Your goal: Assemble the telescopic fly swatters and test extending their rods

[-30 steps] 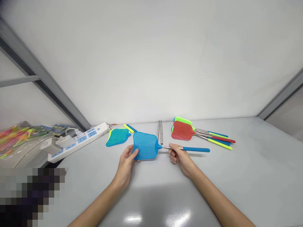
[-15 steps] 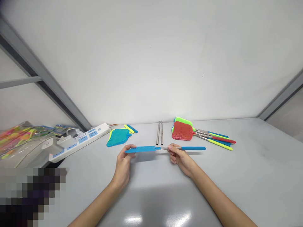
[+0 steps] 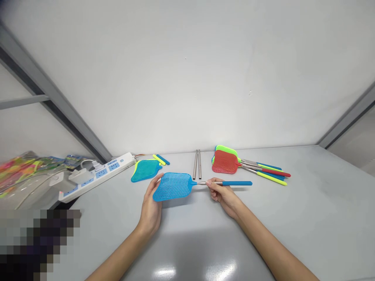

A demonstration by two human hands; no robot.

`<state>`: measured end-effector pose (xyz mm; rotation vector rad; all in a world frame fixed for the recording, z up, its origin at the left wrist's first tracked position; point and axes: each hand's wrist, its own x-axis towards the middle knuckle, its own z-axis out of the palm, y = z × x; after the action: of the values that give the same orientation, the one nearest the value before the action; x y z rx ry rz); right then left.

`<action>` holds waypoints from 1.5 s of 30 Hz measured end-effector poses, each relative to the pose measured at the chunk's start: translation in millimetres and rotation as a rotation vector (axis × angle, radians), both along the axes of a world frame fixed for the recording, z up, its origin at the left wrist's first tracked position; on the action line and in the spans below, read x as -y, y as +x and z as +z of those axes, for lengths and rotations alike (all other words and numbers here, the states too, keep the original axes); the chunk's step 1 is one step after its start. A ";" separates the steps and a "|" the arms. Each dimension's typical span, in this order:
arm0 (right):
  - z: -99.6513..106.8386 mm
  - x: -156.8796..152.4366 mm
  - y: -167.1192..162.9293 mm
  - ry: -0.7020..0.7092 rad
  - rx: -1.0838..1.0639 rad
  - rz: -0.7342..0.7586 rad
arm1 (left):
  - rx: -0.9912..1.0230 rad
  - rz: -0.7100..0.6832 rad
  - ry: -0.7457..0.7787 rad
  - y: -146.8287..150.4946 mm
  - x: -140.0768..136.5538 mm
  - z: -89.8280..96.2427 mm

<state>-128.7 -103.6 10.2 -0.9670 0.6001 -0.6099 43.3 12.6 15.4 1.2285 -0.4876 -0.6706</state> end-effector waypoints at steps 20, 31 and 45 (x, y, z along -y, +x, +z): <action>-4.5 2.8 -0.2 -0.152 -0.076 -0.116 | 0.040 -0.058 0.102 0.2 0.9 3.7; 6.4 20.6 -8.2 -0.035 0.124 -0.302 | -0.029 -0.144 0.104 2.3 2.8 3.4; -10.3 82.5 -63.9 0.126 -0.094 -0.845 | 0.041 -0.198 0.156 1.0 4.4 0.8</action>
<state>-192.6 -186.2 -0.1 -0.5954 1.1305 -1.2577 44.4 8.2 16.2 1.3532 -0.6056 -0.8658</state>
